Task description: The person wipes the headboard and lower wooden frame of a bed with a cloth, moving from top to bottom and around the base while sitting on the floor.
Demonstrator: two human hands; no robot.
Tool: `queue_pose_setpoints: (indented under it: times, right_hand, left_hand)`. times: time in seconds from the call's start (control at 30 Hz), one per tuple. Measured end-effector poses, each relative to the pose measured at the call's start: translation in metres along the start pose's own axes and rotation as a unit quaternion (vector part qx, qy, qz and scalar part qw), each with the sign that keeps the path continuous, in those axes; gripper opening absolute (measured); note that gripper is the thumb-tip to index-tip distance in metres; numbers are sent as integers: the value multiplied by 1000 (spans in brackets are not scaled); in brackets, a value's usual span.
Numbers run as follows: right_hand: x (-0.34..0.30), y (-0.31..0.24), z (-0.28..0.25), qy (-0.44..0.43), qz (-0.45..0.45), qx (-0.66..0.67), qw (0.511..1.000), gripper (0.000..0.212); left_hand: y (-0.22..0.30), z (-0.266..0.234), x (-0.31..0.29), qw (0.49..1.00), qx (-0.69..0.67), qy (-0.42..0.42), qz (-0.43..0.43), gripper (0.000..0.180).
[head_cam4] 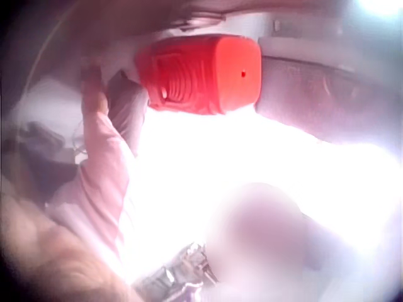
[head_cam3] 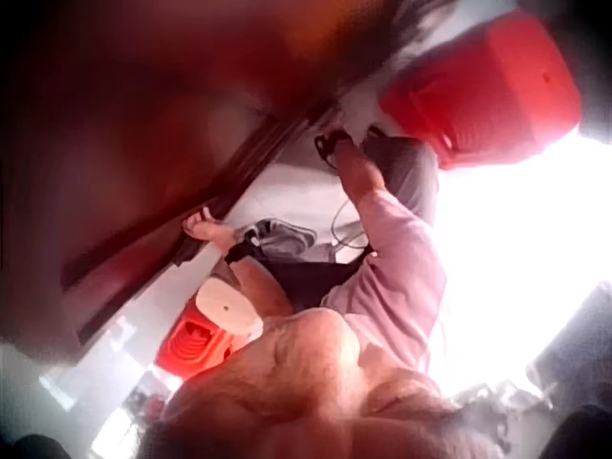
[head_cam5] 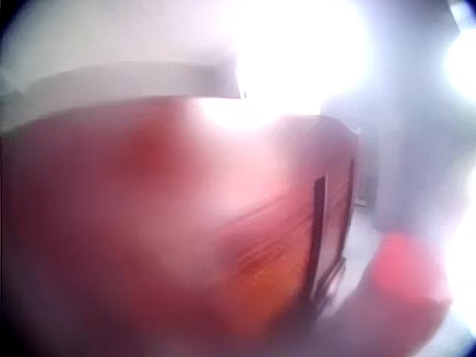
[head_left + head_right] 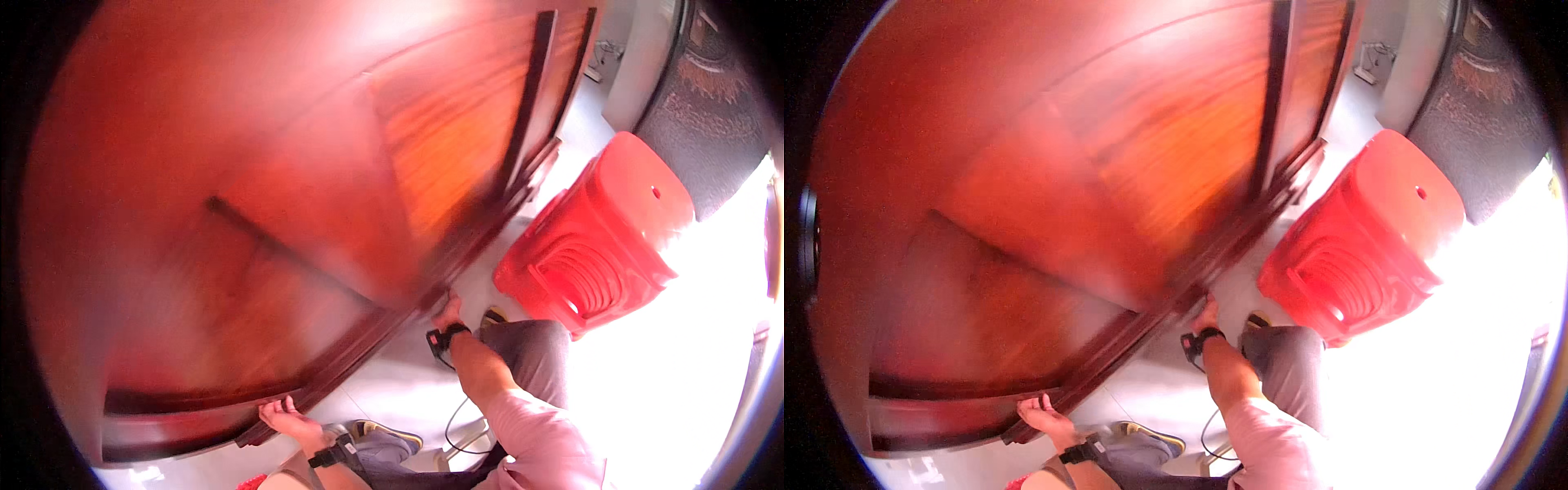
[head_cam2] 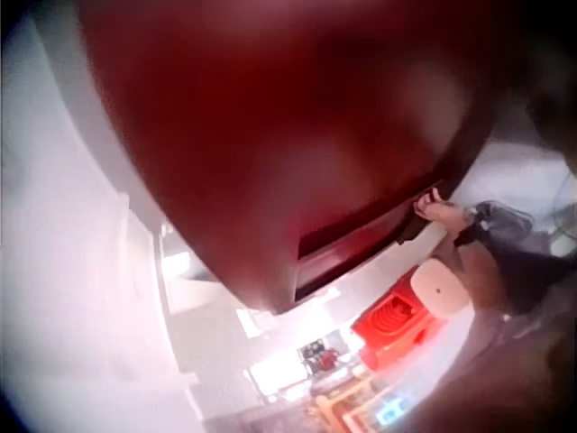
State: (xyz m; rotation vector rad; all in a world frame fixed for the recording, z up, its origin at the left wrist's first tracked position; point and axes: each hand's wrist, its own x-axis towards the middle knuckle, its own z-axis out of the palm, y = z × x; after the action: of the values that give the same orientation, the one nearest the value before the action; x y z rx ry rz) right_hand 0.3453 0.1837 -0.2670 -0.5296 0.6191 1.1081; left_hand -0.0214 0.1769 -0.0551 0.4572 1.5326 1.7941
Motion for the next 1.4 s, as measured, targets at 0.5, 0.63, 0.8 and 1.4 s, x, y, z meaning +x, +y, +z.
queue_pose_setpoints:
  times: [0.5,0.63,0.8,1.4]
  right_hand:
    - [39,-85,-2,164,-387,-375,826,33]
    - [-28,-24,-11,114,-259,-334,899,36]
    - [-45,-47,43,152,-422,-299,842,41]
    - [-103,-72,135,87,-538,-715,437,40]
  left_hand:
    - [3,31,-21,1000,5,1,-20,33]
    - [4,21,-14,1000,-12,14,-22,35]
    - [11,22,-19,998,-35,2,-53,38]
    - [9,18,-19,991,-38,-91,-86,46]
